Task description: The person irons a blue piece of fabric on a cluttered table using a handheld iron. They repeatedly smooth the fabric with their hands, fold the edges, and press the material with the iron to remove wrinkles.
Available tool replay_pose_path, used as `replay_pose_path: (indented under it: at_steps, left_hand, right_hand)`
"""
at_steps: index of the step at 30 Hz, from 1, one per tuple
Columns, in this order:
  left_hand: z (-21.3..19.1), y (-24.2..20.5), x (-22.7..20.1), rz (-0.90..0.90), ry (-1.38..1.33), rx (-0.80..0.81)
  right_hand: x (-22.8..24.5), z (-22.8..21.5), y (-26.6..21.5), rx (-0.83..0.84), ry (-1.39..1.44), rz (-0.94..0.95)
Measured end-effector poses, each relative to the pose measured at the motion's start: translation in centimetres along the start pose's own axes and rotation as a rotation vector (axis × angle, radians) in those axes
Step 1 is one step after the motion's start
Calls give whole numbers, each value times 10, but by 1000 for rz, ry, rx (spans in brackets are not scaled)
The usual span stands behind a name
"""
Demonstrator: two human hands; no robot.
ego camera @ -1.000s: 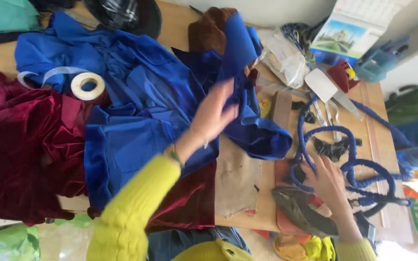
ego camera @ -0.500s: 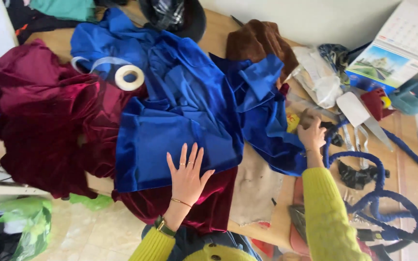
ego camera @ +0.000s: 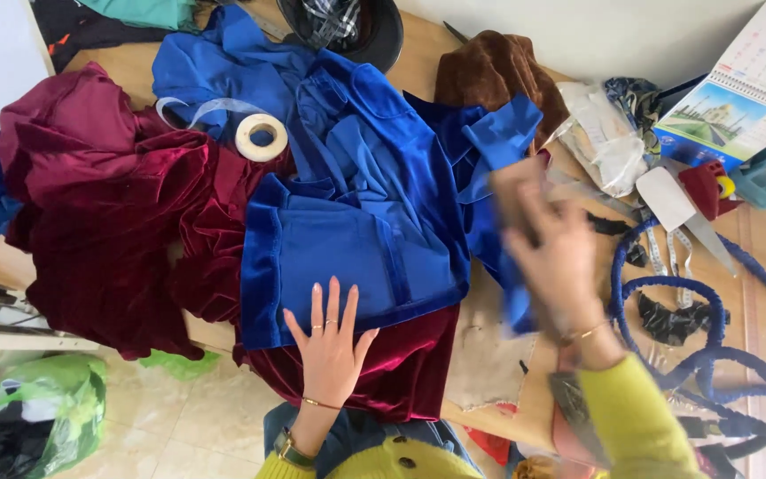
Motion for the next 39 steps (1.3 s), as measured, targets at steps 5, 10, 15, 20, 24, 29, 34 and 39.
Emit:
replay_pose_path:
  at_steps: [5, 10, 15, 20, 24, 29, 34, 39]
  left_hand:
    - [-4, -5, 14, -13, 59, -27]
    - [0, -5, 17, -12, -28, 9]
    - [8, -3, 18, -19, -5, 50]
    - [7, -6, 18, -13, 4, 69]
    - [13, -9, 19, -7, -27, 70]
    - [36, -19, 46, -186, -707, 196]
    - [19, -11, 45, -216, -891, 215]
    - [16, -9, 37, -155, -648, 206]
  right_hand:
    - [105, 88, -26, 292, 214, -40]
    - [139, 136, -29, 145, 149, -68]
    - [144, 137, -24, 201, 141, -44]
    - [137, 138, -32, 204, 318, -28]
    - [131, 128, -35, 273, 512, 14]
    - [200, 75, -84, 179, 250, -373]
    - [203, 98, -93, 241, 353, -412]
    - [154, 93, -73, 403, 613, -231]
Point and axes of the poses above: each hand's wrist, its own y-axis towards the middle knuckle, its own z-axis out of the palm, x = y × z, the point moved 9 cm from there along y, towards the middle knuckle, and after that the axes turned 4 degrees about -z, right-handed, at the moved point
